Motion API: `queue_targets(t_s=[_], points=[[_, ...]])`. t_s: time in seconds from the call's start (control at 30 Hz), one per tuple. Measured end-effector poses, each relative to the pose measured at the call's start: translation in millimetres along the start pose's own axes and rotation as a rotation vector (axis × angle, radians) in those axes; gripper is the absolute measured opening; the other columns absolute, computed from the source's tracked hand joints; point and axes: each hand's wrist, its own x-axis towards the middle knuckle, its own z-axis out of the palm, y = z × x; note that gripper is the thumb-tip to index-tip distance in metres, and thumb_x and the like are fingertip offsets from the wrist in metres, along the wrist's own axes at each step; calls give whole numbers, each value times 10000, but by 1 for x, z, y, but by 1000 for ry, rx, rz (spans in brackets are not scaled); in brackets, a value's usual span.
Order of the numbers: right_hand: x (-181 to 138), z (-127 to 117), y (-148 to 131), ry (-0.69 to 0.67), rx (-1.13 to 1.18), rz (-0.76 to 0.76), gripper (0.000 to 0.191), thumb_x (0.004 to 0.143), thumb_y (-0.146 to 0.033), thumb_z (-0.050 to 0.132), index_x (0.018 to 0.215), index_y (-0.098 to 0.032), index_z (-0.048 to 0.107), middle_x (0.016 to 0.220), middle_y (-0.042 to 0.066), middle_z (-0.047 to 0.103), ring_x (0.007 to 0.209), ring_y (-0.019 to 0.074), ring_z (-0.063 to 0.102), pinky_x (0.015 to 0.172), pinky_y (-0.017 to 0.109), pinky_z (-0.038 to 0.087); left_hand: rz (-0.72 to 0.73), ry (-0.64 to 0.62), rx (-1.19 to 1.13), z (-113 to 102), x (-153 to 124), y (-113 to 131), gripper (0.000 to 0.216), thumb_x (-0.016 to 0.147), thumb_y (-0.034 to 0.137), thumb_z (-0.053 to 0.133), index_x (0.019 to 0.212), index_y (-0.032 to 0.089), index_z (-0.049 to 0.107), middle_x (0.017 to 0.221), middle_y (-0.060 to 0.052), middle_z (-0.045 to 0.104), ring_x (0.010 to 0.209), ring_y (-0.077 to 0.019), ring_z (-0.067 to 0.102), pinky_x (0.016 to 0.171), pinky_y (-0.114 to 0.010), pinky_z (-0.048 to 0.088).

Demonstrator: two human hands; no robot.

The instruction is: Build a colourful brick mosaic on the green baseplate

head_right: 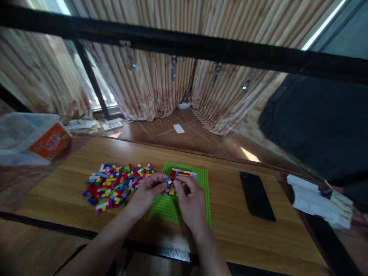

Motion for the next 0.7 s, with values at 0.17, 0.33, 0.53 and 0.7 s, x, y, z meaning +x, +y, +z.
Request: queue_targets(t_s=[0.17, 0.33, 0.53, 0.7], points=[[-1, 9, -1, -71, 21, -15, 188, 906, -386, 612, 902, -231, 719, 901, 22, 716, 832, 169, 645, 755, 295, 483, 24, -57, -57, 2, -5, 9, 281, 684, 328, 803, 843, 133, 680, 712, -9, 662, 630, -114, 586, 628, -244, 467], [-1, 10, -6, -120, 57, -22, 177, 911, -370, 608, 866, -234, 712, 832, 2, 684, 779, 153, 617, 744, 284, 469, 40, -76, -63, -1, -6, 9, 296, 714, 363, 784, 850, 128, 666, 709, -9, 651, 629, -118, 583, 636, -256, 473], [-2, 8, -4, -164, 149, 19, 200, 896, -376, 619, 809, -222, 711, 754, -4, 663, 716, 148, 588, 701, 284, 455, 91, -181, 53, -1, -7, 11, 269, 779, 382, 720, 804, 127, 637, 660, 6, 599, 624, -108, 542, 633, -241, 434], [3, -2, 1, -135, 243, 139, 216, 832, -419, 679, 811, -218, 755, 683, -9, 659, 620, 133, 542, 605, 272, 432, 88, -232, 82, -2, -8, 15, 238, 789, 361, 688, 831, 133, 635, 693, 9, 594, 625, -103, 537, 629, -235, 420]])
